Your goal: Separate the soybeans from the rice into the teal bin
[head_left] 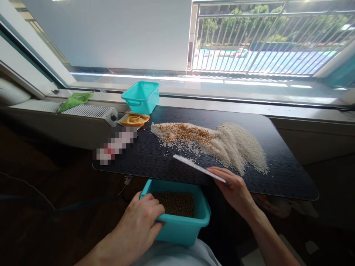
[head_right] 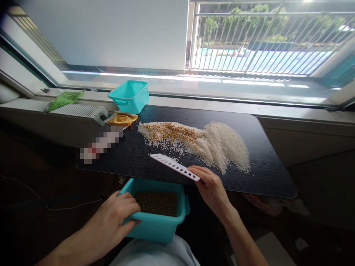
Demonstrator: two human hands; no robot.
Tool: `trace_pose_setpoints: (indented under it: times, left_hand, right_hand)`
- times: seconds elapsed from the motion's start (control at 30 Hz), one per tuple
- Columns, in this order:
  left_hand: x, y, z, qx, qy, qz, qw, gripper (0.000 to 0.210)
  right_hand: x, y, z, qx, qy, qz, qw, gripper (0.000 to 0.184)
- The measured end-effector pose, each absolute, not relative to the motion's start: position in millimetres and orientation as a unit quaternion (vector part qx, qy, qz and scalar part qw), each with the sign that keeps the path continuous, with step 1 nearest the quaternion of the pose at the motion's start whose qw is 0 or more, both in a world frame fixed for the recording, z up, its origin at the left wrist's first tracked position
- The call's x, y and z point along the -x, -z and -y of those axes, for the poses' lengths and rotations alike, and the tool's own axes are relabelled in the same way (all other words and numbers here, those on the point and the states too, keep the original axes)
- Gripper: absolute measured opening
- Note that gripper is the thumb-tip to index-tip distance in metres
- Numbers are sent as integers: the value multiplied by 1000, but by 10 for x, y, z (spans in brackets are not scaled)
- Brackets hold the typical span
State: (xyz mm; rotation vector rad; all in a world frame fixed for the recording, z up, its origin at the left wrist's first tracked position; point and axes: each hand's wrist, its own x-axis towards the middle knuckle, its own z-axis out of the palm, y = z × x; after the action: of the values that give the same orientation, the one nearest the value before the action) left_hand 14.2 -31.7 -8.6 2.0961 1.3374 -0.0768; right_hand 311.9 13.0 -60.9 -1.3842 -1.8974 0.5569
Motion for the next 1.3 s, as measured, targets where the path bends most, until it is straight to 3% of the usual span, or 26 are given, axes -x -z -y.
trace_pose_setpoints:
  times: [0.27, 0.5, 1.03, 1.3]
  left_hand:
    - [-148, 107, 298, -802, 33, -510, 309, 17]
    - [-146, 88, 284, -807, 47, -498, 313, 17]
    - [-124, 125, 297, -808, 26, -505, 302, 16]
    - [-139, 107, 286, -807, 32, -508, 299, 17]
  right_hand:
    - [-3355, 520, -500, 607, -110, 672, 410, 28]
    - [-3597, 379, -575, 688, -54, 621, 372, 32]
    - [-3238, 453, -510, 618, -145, 671, 384, 30]
    - [-3226, 449, -849, 653, -199, 634, 364, 32]
